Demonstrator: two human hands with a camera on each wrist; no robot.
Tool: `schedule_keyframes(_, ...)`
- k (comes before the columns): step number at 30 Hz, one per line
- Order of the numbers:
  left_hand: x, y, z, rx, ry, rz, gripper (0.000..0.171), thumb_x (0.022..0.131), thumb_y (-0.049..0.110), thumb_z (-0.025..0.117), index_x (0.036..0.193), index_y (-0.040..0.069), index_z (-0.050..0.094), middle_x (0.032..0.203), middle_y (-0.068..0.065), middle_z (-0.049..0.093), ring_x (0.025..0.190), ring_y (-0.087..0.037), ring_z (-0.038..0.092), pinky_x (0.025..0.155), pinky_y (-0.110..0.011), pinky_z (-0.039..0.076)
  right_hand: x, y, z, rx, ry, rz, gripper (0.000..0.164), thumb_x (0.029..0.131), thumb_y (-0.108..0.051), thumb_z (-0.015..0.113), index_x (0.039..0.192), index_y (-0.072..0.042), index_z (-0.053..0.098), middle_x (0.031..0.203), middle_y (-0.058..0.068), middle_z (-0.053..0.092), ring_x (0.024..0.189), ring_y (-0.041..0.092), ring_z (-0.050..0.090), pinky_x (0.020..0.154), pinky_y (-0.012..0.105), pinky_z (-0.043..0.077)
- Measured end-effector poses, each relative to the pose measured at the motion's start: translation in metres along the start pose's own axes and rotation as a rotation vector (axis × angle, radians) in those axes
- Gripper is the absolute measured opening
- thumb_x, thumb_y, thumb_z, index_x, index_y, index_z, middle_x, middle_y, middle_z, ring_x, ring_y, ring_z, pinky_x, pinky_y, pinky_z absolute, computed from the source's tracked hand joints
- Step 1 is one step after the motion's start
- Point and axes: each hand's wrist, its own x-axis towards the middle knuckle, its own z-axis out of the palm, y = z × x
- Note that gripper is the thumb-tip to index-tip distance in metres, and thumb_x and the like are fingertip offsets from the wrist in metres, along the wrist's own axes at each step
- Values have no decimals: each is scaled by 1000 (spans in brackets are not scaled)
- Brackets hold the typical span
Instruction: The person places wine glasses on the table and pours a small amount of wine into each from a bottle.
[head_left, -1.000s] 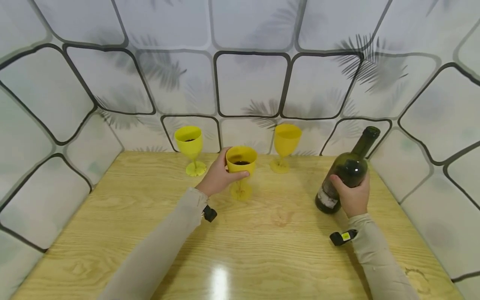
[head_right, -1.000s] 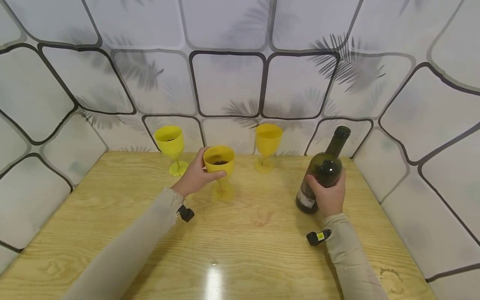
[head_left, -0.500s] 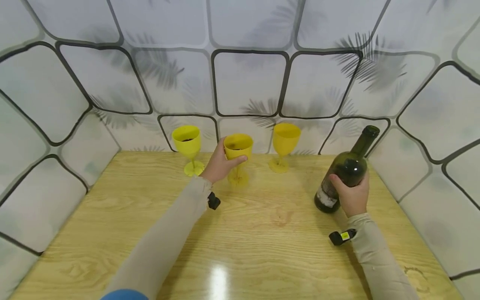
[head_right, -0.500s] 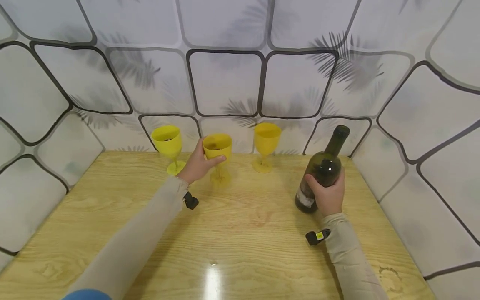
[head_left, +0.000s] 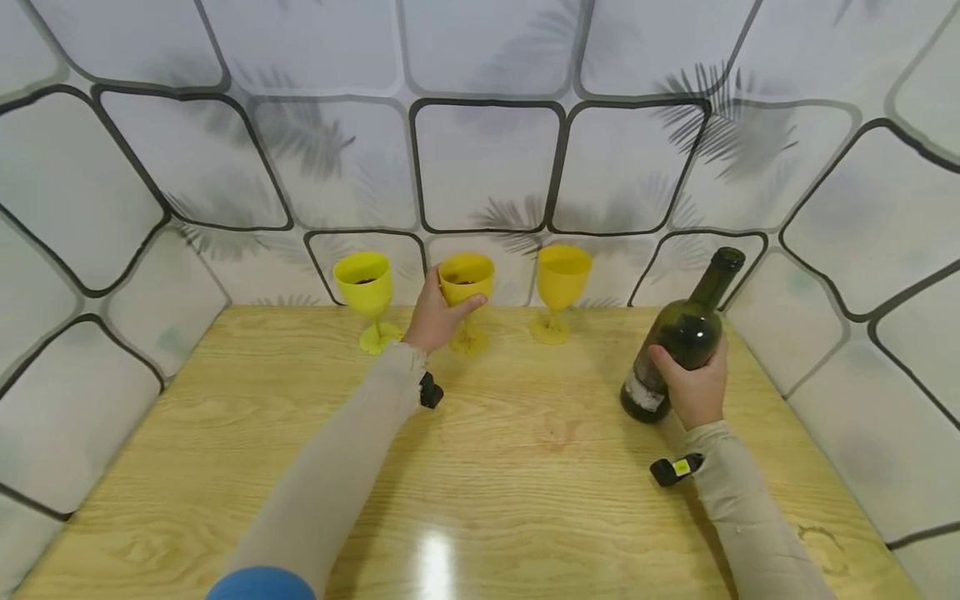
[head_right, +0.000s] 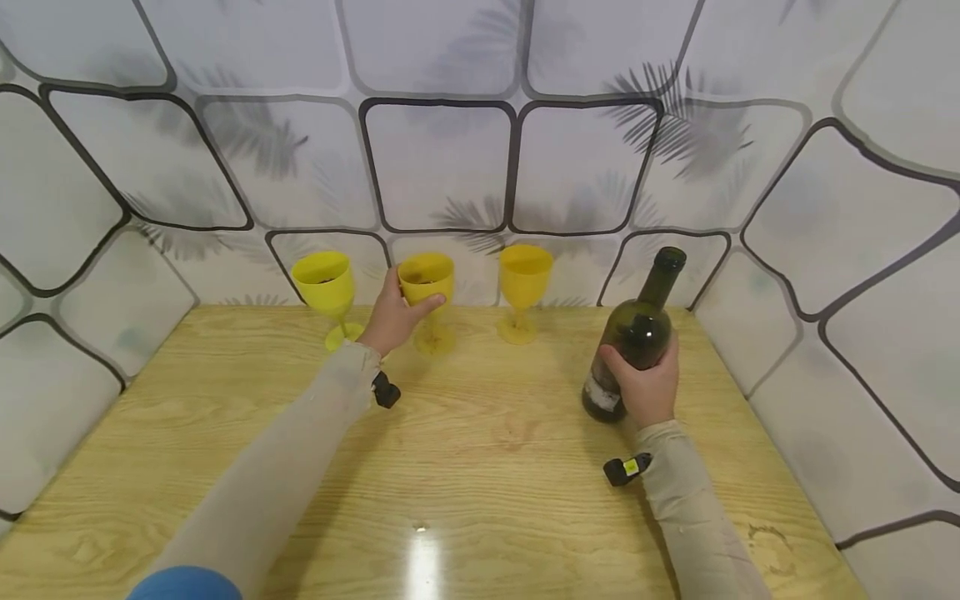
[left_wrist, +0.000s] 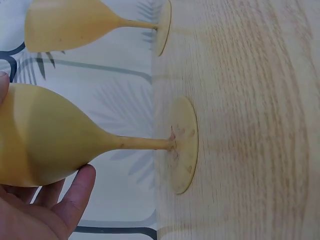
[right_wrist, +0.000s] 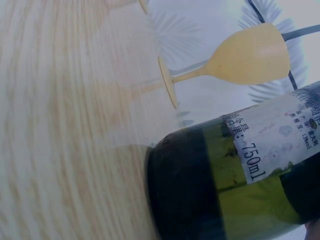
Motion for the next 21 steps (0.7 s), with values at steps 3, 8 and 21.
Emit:
schedule_keyframes(3,0,-1,-1,13,19,-13,89,94,40,78,158,12,23,146,-13,47,126,-28,54,107,-47,47,0,-1,2,6,-9,4,85,81,-5,82,155,-11,41,131,-10,53,122,8,49,104,25,38)
schedule_keyframes(8,1,-2,0,-5,36,-24,90,92,39,79,159,13,24,148,-13,45,129,-29,53,108,-48,47,1,-3,3,16,-12,-7,85,81,-5,82,155,-12,42,129,-12,53,121,7,50,104,25,38)
schedule_keyframes(21,-12,3,14,-90,67,8,95,93,30,80,162,19,16,153,-11,39,135,-28,47,113,-49,42,1,-1,0,13,-18,-19,88,80,-4,83,157,-15,40,130,-12,53,122,7,49,104,25,38)
